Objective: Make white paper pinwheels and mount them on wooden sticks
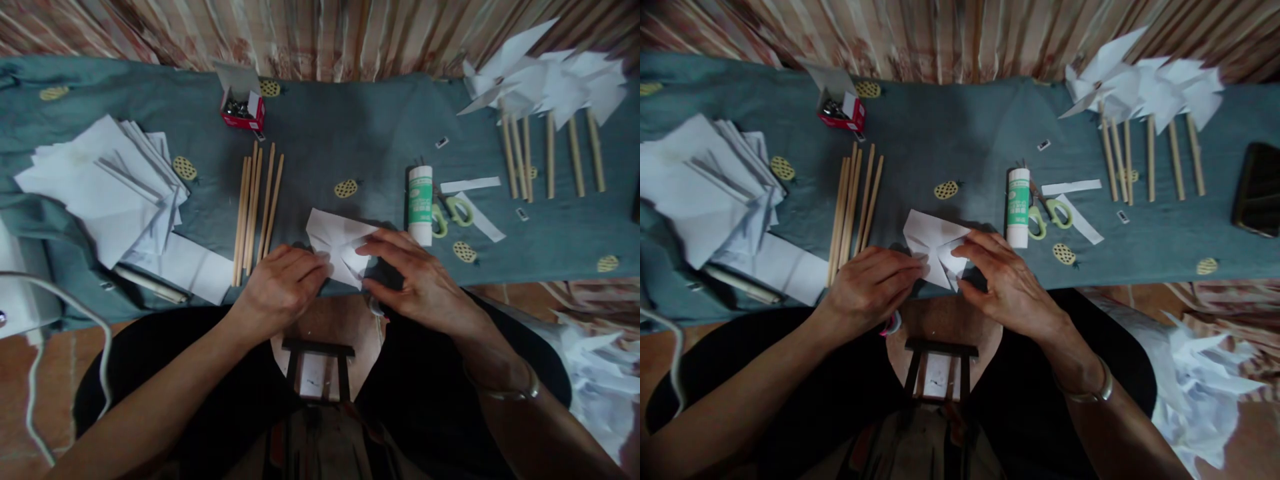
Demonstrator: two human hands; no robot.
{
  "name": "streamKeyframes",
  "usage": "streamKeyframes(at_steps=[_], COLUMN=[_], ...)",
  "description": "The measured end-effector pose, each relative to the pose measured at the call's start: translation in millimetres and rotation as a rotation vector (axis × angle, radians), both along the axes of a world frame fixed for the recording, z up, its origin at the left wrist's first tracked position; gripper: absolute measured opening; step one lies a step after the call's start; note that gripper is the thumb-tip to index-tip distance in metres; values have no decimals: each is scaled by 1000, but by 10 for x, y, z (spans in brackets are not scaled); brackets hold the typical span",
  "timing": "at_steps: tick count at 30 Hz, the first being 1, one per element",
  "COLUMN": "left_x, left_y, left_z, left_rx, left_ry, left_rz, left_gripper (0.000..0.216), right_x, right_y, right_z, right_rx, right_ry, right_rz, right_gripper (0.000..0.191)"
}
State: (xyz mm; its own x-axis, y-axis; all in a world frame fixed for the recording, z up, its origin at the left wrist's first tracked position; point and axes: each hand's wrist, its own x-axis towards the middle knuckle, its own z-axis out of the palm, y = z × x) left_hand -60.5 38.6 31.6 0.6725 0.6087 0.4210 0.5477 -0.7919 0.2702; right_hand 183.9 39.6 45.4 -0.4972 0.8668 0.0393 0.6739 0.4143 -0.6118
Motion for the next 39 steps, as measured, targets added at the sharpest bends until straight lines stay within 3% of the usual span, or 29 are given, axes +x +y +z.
streamKeyframes(at_steps=[6,11,18,24,35,39], left_x=[19,51,83,95,93,95], left_y=[-23,-40,-55,-62,-60,-60], left_z=[-20,-30,-58,-61,-47,-48], left_rx=[-46,-46,-73,-96,-106,-104], left_ry=[41,43,4,-20,16,26], left_rz=[12,16,35,52,54,59], left_gripper=[14,15,9,9,14,16], right_x=[-74,-114,-174,-180,-260,-273], right_y=[-36,-61,-46,-38,-31,-21], right_z=[3,-37,-67,-117,-109,-96], right_rx=[88,62,48,-98,-193,-146], right_ry=[19,31,161,296,427,409], right_rz=[39,112,13,-133,-170,-161], right_gripper=[15,17,12,8,4,6])
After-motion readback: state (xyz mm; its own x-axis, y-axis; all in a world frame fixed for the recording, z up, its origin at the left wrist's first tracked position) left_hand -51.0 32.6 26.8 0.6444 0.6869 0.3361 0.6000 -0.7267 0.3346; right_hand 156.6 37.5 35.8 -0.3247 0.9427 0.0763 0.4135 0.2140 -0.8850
